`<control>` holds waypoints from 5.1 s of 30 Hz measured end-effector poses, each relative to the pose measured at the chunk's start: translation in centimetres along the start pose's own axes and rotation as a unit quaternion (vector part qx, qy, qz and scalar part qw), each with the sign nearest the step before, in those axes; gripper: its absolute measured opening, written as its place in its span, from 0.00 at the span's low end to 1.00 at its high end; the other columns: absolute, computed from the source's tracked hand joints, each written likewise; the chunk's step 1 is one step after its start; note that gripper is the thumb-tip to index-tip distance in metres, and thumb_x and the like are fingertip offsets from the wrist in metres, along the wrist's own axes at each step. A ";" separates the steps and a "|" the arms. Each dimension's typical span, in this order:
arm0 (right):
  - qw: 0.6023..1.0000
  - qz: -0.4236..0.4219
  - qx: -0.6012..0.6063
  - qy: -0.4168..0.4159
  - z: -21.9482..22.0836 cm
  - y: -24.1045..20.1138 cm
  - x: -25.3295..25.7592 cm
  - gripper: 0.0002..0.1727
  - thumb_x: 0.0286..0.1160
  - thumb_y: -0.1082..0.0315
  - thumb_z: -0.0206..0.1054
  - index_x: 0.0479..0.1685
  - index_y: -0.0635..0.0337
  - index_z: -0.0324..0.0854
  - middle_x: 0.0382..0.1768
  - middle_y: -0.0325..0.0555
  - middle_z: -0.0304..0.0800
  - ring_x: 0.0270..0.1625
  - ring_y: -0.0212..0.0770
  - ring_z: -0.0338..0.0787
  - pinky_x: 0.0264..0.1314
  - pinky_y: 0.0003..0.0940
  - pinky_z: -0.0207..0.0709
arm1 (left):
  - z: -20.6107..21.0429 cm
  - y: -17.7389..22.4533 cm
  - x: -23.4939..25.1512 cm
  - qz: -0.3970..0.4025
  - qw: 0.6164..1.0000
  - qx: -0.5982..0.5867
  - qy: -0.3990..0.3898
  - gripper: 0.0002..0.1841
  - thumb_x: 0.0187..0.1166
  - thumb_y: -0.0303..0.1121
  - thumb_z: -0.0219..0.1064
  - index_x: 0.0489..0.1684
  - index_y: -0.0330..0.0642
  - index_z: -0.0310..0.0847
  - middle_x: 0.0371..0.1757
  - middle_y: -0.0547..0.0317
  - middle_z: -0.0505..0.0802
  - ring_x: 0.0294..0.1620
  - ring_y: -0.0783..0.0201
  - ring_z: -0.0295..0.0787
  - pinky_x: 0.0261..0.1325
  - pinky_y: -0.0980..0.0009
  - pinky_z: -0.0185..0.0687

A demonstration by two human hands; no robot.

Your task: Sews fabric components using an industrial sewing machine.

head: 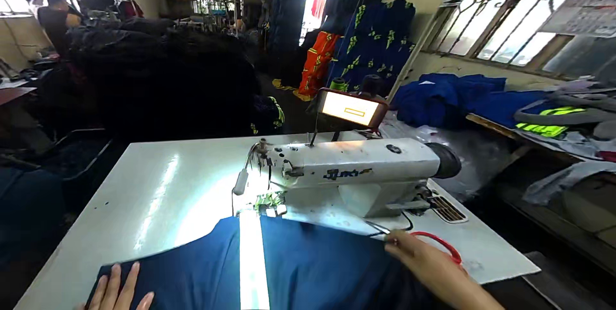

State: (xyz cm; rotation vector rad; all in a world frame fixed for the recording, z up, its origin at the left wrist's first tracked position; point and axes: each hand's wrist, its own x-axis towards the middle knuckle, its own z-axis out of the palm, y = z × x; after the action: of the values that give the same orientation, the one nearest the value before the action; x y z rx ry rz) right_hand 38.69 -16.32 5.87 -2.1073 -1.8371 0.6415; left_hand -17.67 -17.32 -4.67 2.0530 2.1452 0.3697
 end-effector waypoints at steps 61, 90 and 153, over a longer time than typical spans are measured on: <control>0.933 -0.332 -0.093 0.100 17.5 -12.0 7.9 0.22 0.85 0.50 0.54 0.61 0.40 0.93 0.68 0.46 0.90 0.78 0.58 0.82 0.80 0.73 0.64 | 3.2 15.7 9.2 0.298 0.927 -0.113 -0.197 0.26 0.92 0.45 0.44 0.86 0.55 0.72 0.86 0.62 0.76 0.91 0.63 0.61 0.95 0.47 0.36; 0.936 -0.328 -0.069 0.107 18.3 -11.5 -5.2 0.13 0.76 0.62 0.69 0.55 0.43 0.95 0.57 0.48 0.95 0.60 0.53 0.92 0.65 0.52 0.81 | 4.9 16.2 -5.5 0.281 0.949 -0.115 0.088 0.13 0.84 0.34 0.62 0.56 0.49 0.93 0.60 0.62 0.96 0.66 0.61 0.91 0.72 0.59 0.82; 0.957 -0.266 -0.071 0.088 17.2 -13.9 7.6 0.18 0.75 0.61 0.64 0.59 0.41 0.94 0.62 0.45 0.91 0.70 0.56 0.85 0.69 0.58 0.79 | 2.5 16.4 10.7 0.279 0.935 -0.115 -0.189 0.23 0.93 0.44 0.45 0.78 0.56 0.79 0.79 0.63 0.83 0.86 0.64 0.70 0.95 0.50 0.42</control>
State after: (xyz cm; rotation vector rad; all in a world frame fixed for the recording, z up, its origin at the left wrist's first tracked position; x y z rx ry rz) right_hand 18.89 -8.08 -3.44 -1.5627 -2.2574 0.1887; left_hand -1.83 -5.89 -1.81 2.3241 1.2236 0.2428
